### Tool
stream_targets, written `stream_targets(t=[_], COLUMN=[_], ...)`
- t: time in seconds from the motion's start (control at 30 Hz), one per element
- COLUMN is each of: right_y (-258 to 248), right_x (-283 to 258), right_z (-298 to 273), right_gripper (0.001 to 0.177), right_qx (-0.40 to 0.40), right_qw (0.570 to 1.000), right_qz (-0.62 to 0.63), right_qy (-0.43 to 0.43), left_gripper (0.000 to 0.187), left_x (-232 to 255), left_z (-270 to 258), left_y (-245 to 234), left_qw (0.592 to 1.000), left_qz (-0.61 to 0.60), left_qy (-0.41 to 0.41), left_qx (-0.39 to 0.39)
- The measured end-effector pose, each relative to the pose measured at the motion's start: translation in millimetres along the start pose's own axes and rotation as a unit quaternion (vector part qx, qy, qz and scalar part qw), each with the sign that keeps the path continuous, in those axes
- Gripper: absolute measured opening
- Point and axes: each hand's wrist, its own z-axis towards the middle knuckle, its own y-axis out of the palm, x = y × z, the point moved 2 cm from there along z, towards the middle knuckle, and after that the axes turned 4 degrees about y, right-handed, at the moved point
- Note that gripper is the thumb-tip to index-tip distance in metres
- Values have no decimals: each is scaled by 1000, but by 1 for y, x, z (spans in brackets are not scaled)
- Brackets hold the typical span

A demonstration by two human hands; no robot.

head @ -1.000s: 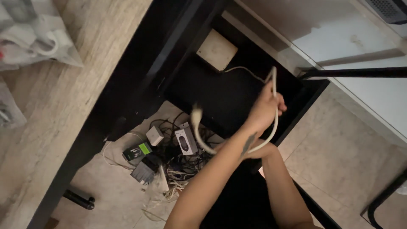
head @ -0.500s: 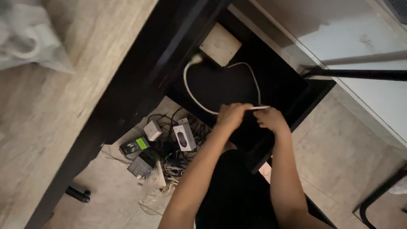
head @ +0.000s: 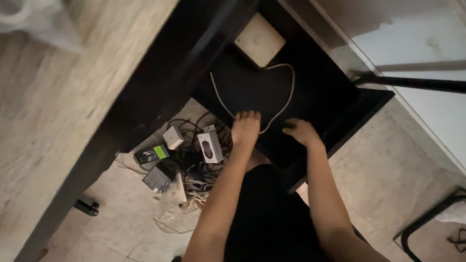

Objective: Organizing and coiling various electronic cables and power supplies near a computer desk.

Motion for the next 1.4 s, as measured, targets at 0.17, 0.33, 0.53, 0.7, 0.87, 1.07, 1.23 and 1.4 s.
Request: stream_targets(t=[0.17,0.33,0.53,0.7,0.87,1.07,1.23,1.4], right_y=[7,15,5,13,69,172,243,283], right_x=[22,31,-37,-130,-188,-188,-156,-120], right_z=[-1,-13,-43,-78,-101,-121,-124,-130], right_gripper=[53,55,48,42,30,23,25,31], right_qx=[49,87,158,168,136,72,22,-51], right_qw=[994,986,971,941,913,913,932,947], right_qz=[-18,-4,173,215,276,207,131,136], right_qy=[101,144,-43,-201,-269,-344,-336,-285], left_gripper=[13,12,11,8,20,23,31,41], left_x=[15,36,50,41,14,-44,-98,-178], left_z=[-11,-23,-40,-77,-189,-323,-390,-433], left_y=[4,18,32,11,-18,111,103,164], left_qw=[1000,999,997,984,913,894,808,790], left_qz=[-2,-37,-69,-163,-248,-200,-166,-117], left_qy=[-8,-2,-11,-26,-61,-316,-418,-470], left_qx=[26,-12,12,72,317,248,381,376])
